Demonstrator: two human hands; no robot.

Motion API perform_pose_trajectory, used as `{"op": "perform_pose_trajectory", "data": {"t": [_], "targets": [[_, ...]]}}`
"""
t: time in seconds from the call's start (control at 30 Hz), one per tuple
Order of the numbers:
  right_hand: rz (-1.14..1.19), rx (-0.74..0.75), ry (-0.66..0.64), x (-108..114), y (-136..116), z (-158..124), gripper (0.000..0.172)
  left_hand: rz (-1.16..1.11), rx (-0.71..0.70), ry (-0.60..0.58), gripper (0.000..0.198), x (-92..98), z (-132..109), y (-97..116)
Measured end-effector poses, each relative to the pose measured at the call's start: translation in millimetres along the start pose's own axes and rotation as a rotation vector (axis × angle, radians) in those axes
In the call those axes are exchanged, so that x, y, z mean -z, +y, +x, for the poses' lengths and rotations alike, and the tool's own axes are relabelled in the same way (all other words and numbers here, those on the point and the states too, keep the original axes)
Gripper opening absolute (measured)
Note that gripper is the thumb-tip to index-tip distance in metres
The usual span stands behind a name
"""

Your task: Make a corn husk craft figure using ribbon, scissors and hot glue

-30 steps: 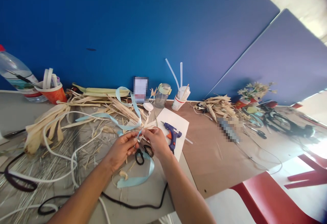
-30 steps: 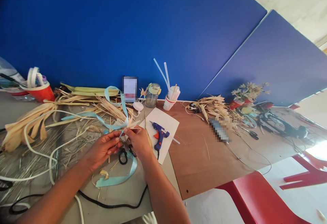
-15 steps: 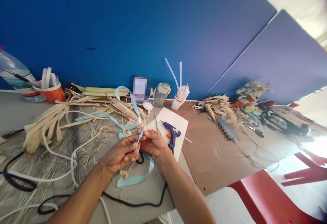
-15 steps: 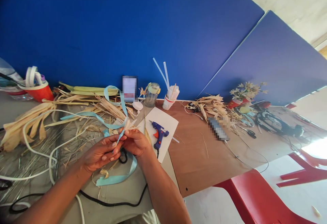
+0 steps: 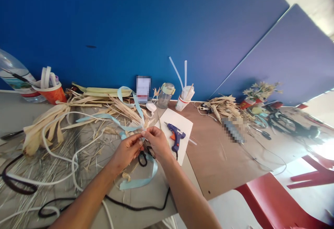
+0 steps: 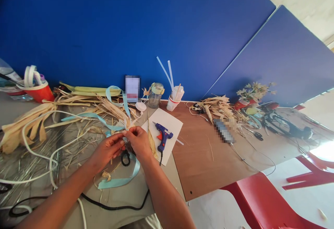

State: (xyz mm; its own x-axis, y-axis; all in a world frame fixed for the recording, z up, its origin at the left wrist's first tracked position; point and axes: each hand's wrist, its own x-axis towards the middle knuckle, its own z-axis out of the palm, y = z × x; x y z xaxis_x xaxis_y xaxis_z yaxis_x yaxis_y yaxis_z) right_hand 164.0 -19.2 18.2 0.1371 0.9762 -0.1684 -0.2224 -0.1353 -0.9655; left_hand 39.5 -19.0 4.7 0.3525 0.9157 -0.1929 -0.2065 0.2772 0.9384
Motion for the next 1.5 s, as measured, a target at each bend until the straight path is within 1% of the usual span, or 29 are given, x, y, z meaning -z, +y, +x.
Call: {"op": "perform_pose_trajectory", "data": {"t": [0.1,0.27,0.43,0.6,0.7,0.83,0.93,1.0,1.07,1.13,1.2,1.27,1.3,1.33,1.4,1.5], "targets": [[-0.005,-0.019,-0.015,4.1,-0.3,2.3,0.025,-0.031,0.033,-0.026,0.046,2.2,-0.4,1.0],[0.233,-0.090,-0.174,5.7,-3.0,3.5,0.023,-0.195,0.079,-0.081,0.034,5.8,-1.0,6.1],[0.336,-0.163,-0.269,4.2,-2.8,3.1,0.022,-0.334,0.145,-0.146,0.027,7.9,-0.3,3.1],[0.414,-0.217,-0.379,4.3,-2.0,4.3,0.024,-0.392,0.152,-0.202,0.026,10.4,-0.3,-0.8],[0.430,-0.210,-0.406,4.5,-1.3,5.3,0.025,-0.386,0.143,-0.202,0.025,9.6,-0.4,-0.1],[0.425,-0.200,-0.368,3.3,3.0,6.4,0.025,-0.326,0.122,-0.123,0.025,7.4,1.2,0.4],[0.417,-0.130,-0.256,0.6,5.4,5.4,0.026,-0.277,0.063,-0.053,0.027,7.5,3.2,0.0],[0.350,-0.076,-0.181,-2.2,3.7,2.5,0.027,-0.229,0.013,0.000,0.031,7.1,3.8,0.3],[0.174,-0.023,-0.108,-5.3,-0.8,-2.1,0.025,-0.171,-0.016,0.048,0.034,5.3,3.7,0.8],[-0.078,0.032,-0.014,-7.9,-6.6,-7.2,0.022,-0.121,-0.022,0.067,0.035,2.7,3.1,0.7],[-0.305,0.103,0.102,-8.8,-11.1,-10.7,0.020,-0.084,-0.013,0.061,0.035,0.9,2.6,-0.2],[-0.417,0.159,0.176,-7.7,-12.0,-11.1,0.018,-0.070,0.006,0.037,0.035,0.9,2.3,-0.9],[-0.407,0.164,0.182,-6.6,-10.8,-10.0,0.017,-0.079,0.023,0.016,0.035,1.6,2.0,-0.7],[-0.350,0.141,0.158,-5.2,-8.8,-8.3,0.018,-0.100,0.044,-0.007,0.034,2.6,1.7,0.0],[-0.145,0.040,0.048,-2.3,-3.4,-3.6,0.021,-0.176,0.089,-0.040,0.030,4.6,0.7,2.7],[0.140,-0.094,-0.118,0.5,3.2,2.1,0.025,-0.279,0.143,-0.055,0.029,6.0,-1.5,7.6]]}}
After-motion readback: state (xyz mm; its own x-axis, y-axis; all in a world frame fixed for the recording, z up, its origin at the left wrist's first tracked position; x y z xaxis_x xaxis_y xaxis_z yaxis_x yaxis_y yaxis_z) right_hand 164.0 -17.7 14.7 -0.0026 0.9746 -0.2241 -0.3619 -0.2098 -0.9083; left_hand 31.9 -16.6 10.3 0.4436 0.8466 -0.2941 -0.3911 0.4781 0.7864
